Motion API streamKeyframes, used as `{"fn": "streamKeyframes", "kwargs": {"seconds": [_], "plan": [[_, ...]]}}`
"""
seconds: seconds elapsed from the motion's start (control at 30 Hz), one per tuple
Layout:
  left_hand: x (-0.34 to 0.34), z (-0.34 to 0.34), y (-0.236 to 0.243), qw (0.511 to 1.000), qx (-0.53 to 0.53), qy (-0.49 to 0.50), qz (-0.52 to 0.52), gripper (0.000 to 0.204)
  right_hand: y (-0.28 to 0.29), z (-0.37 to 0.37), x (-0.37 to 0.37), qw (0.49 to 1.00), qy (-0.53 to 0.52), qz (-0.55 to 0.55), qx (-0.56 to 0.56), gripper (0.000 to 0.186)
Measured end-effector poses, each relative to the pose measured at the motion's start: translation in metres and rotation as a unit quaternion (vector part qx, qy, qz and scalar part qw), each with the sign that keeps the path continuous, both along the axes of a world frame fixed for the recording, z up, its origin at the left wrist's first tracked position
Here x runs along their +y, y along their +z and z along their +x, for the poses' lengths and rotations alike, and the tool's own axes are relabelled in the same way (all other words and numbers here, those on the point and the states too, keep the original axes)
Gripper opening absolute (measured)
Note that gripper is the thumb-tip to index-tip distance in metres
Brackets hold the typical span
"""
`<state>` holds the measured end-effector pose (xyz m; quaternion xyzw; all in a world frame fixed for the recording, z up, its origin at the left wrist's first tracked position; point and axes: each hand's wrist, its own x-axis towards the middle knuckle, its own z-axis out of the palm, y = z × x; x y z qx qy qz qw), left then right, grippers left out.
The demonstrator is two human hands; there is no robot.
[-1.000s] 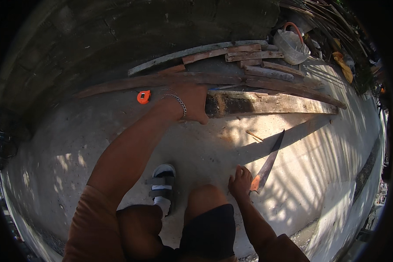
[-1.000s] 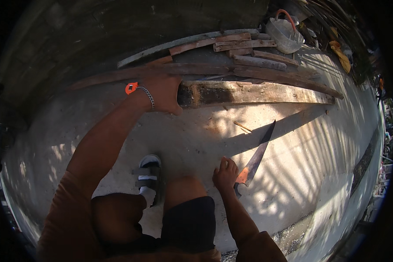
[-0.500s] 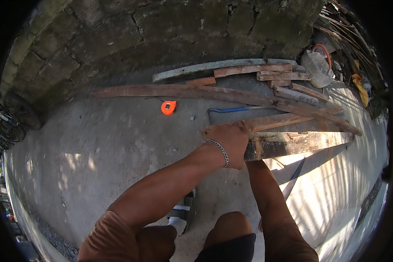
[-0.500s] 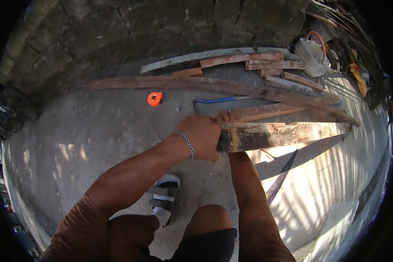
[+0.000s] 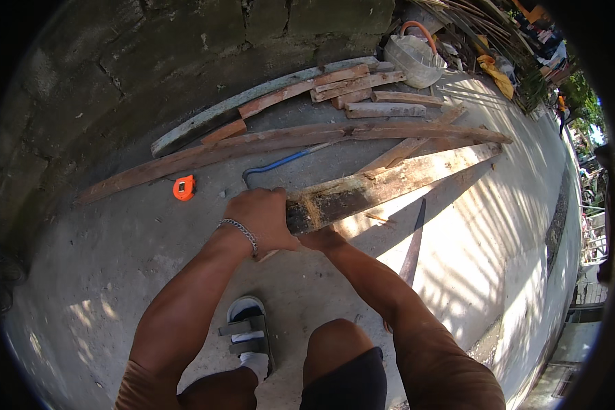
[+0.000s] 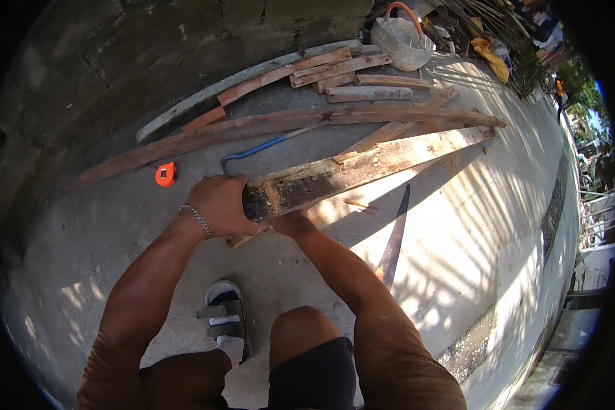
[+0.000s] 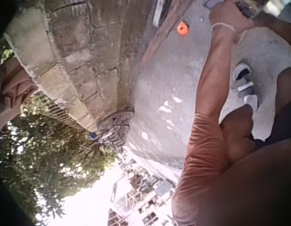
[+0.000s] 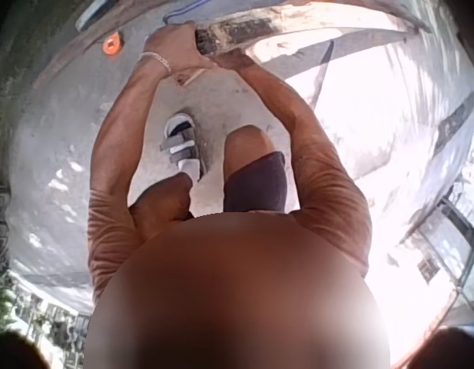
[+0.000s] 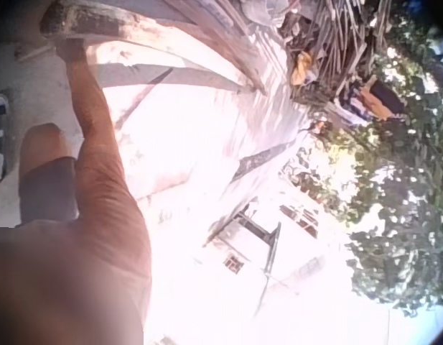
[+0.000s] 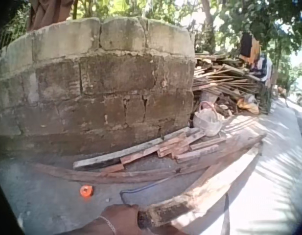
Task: The person measures a piece of wood with a tape measure, then uses a hand saw to cut the wood into smaller pieces. The person repositions the wood and continues sawing until the cut is complete.
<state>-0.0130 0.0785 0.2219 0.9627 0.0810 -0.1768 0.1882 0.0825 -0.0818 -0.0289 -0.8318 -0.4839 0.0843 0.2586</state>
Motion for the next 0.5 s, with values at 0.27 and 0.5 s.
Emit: {"fn": "streamKeyframes", "kwargs": {"seconds": [0.27, 0.5], "plan": [[0.002, 0.003, -0.013, 1.0, -0.003, 0.003, 0.009, 0.072, 0.009, -0.022, -0.01, 0.979, 0.048, -0.161, -0.119, 0.058], [0.002, 0.0, -0.032, 1.0, -0.002, 0.012, 0.017, 0.075, 0.042, -0.051, -0.028, 0.985, 0.034, -0.14, -0.095, 0.055]]}}
